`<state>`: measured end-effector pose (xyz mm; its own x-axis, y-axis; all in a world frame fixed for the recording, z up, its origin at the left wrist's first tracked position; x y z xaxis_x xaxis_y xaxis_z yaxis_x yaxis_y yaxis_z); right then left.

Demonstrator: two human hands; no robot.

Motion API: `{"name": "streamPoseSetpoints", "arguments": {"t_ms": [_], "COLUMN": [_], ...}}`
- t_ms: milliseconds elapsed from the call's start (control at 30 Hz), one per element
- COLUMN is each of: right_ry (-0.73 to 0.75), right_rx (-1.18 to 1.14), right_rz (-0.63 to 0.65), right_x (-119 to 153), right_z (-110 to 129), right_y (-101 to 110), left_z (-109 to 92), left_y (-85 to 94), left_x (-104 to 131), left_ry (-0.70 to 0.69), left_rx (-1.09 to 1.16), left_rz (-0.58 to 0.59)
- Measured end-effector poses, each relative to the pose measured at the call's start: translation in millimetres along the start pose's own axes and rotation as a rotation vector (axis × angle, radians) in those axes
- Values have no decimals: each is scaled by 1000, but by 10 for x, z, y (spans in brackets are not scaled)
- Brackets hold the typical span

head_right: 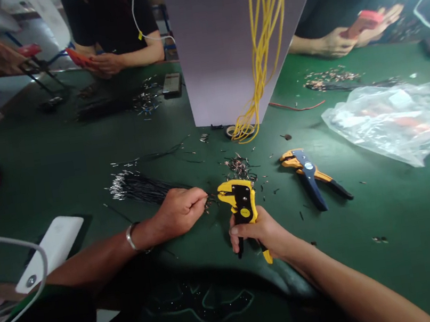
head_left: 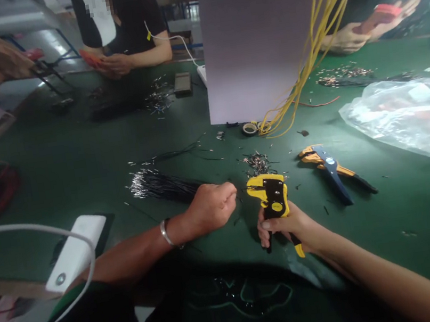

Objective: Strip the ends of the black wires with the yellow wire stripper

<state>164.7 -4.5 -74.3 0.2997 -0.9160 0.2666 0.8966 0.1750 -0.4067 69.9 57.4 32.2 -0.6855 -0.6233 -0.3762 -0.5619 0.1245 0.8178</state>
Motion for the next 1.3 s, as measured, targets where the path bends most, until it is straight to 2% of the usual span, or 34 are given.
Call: {"name": "streamPoseSetpoints", "arguments": {"t_ms": [267,567,833,1067,1300], "right_ry": [14,-6,1,19,51], "right_rx": [-53,-19,-7,-8,-62], "right_rz": [48,32,39,30,29], "right_x": [22,15,4,9,-8], "right_z": [63,90,72,89,150], "right_y": [-104,-133,-118,-85,-93], "left_z": [9,-120,-114,-196,-158], "left_y": [-32,47,73,39,119], "left_x": [16,20,18,25,27], "left_ry": [-2,-80,-71,-124,-103], "left_rx": [-79,-168,-165,-155,-205], "left_rz": [-19,-64,-67,25,-84]}}
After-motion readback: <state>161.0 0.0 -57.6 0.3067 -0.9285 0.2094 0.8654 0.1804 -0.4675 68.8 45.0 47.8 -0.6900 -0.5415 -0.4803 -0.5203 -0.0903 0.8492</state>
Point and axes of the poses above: each hand's wrist, its own x-axis away from the middle knuckle, its own y-axis out of the back of the hand, z = x × y, the point moved 10 cm from there along -x, towards the middle knuckle, and after that the axes turned 4 degrees about y, right-handed, at the moved point
